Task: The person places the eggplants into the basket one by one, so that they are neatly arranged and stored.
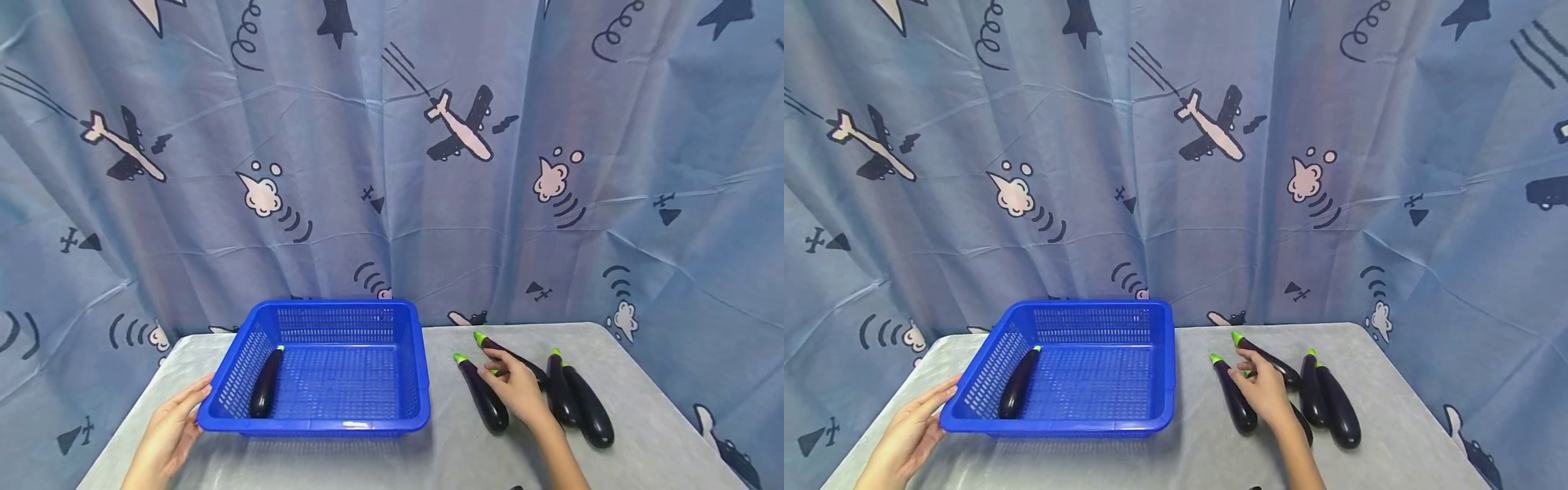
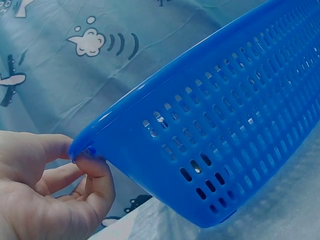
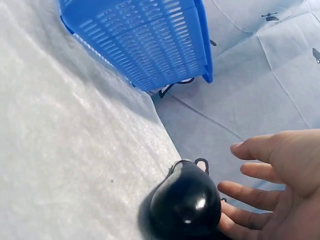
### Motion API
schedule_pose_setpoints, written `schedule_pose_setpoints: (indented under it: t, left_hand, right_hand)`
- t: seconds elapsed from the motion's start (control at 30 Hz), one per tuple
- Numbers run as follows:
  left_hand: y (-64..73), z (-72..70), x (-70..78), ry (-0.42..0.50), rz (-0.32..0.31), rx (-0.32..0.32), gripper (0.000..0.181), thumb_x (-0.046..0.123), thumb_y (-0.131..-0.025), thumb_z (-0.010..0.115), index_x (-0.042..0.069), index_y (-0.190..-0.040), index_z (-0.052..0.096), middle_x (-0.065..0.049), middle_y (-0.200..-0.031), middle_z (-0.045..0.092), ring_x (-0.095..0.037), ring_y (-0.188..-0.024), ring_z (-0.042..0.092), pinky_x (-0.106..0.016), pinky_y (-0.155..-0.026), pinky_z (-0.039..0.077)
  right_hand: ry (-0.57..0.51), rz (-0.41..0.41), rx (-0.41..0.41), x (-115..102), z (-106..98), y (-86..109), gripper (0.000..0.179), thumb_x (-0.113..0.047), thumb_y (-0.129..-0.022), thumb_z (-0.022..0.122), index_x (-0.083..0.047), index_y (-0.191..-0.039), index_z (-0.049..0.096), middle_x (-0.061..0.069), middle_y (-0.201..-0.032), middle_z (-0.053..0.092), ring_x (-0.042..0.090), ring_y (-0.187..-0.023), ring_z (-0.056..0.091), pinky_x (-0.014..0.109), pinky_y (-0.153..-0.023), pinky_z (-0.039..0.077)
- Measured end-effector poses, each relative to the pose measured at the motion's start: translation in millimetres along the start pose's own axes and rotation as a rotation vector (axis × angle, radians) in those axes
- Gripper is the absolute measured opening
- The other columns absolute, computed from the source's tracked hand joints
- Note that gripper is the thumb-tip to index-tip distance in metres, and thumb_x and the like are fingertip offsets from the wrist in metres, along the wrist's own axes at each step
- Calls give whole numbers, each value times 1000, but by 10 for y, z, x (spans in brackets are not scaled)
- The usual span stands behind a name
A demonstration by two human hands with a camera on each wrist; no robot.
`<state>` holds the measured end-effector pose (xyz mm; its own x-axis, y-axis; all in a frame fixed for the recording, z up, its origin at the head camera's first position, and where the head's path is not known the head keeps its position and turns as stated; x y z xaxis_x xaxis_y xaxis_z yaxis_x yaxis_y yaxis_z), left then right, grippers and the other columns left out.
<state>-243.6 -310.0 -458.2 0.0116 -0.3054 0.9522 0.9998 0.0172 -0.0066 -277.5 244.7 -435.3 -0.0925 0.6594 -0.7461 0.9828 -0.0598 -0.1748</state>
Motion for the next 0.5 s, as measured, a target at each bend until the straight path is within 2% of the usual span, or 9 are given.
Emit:
schedule_pose_setpoints:
  t: [0.37,0.5]
  left_hand:
    - [3,1,6,-10,-1,-2,45,8,-113,45,33,-104,80,14,-109,75,-8,-93,73,-25,-77,60]
    - [8,-2,5,-20,-10,3,44,10,-113,45,35,-104,80,16,-109,75,-8,-94,73,-25,-78,60]
  right_hand:
    - [23,4,-58,36,82,7,52,-8,-91,81,8,-136,62,26,-112,74,28,-88,72,44,-79,60]
    - [38,-15,-79,16,141,5,51,-8,-89,83,8,-133,64,24,-110,75,34,-95,73,49,-82,59]
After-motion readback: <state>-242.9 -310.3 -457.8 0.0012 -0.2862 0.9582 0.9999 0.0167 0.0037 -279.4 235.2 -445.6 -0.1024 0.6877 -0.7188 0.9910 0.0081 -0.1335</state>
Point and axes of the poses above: each hand's wrist, its own y-axis away from the middle knuckle, its own z-axis out of the palm, x = y × z, the point moved 5 cm from there along -y, towards the middle knuckle
